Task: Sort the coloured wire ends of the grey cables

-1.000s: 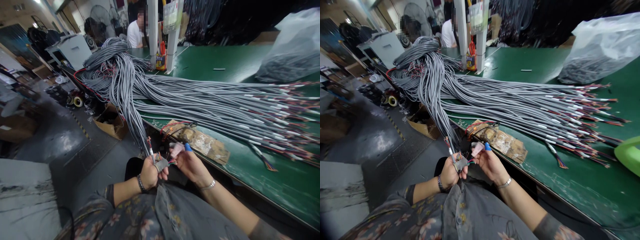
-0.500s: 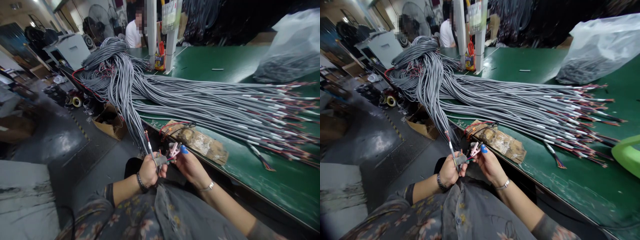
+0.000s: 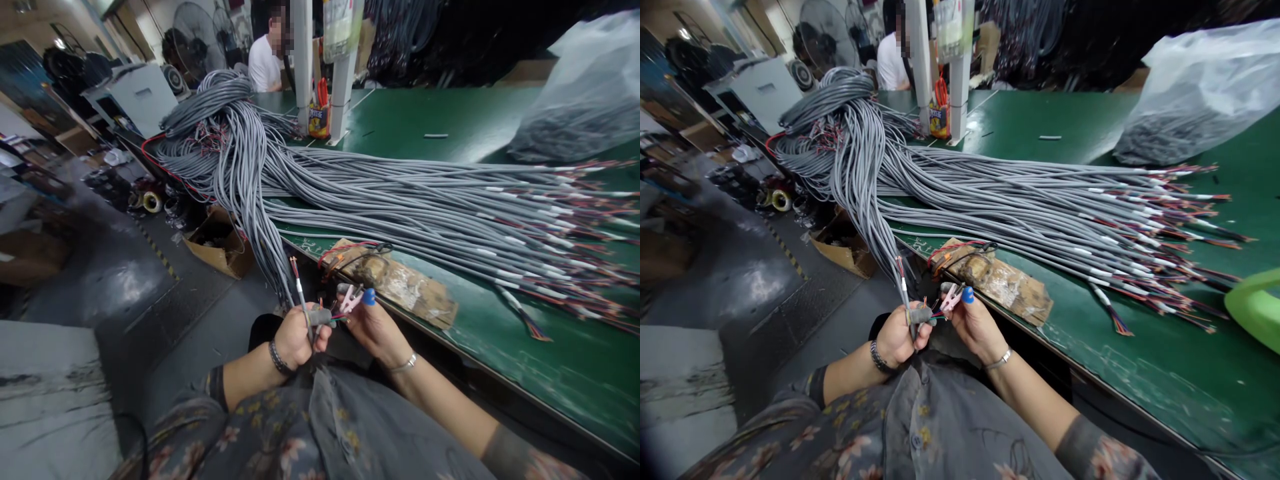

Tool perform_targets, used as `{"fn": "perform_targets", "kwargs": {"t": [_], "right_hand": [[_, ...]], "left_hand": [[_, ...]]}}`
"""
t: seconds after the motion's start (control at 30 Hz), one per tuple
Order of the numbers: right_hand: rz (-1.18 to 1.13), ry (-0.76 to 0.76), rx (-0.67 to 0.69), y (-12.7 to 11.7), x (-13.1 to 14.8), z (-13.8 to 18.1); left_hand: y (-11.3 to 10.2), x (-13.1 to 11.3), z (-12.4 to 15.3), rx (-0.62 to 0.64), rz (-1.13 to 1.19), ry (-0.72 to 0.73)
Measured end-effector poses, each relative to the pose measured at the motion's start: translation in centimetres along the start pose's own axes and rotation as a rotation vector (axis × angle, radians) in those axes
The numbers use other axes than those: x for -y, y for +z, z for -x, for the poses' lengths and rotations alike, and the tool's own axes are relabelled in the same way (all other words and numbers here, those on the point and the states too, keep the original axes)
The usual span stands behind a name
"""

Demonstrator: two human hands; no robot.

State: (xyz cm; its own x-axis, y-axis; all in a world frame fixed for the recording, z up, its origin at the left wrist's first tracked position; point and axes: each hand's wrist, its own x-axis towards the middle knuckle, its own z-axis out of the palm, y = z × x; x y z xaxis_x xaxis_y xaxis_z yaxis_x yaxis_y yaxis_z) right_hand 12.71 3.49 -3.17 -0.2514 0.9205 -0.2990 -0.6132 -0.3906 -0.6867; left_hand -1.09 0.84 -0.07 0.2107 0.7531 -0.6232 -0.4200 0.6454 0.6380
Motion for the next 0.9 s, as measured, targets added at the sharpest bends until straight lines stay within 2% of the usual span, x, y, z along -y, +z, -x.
{"fn": "perform_targets", "kwargs": {"t": [0.3,0.53,0.9], "right_hand": [[-0.021,-0.009,0.014,0.05,-0.01,0.10],[-0.050,-0.002,0.004,-0.12,-0.20,0.01],[-0.067,-0.005,0.002,0.56,0.18,0.20]], "left_hand": [[-0.04,0.33,-0.15,-0.010,-0.069,0.023],[-0.24,0.22,0.28,0.060,-0.066,0.088],[0.32,0.34,0.00,-0.038,-0.080,0.069]]}}
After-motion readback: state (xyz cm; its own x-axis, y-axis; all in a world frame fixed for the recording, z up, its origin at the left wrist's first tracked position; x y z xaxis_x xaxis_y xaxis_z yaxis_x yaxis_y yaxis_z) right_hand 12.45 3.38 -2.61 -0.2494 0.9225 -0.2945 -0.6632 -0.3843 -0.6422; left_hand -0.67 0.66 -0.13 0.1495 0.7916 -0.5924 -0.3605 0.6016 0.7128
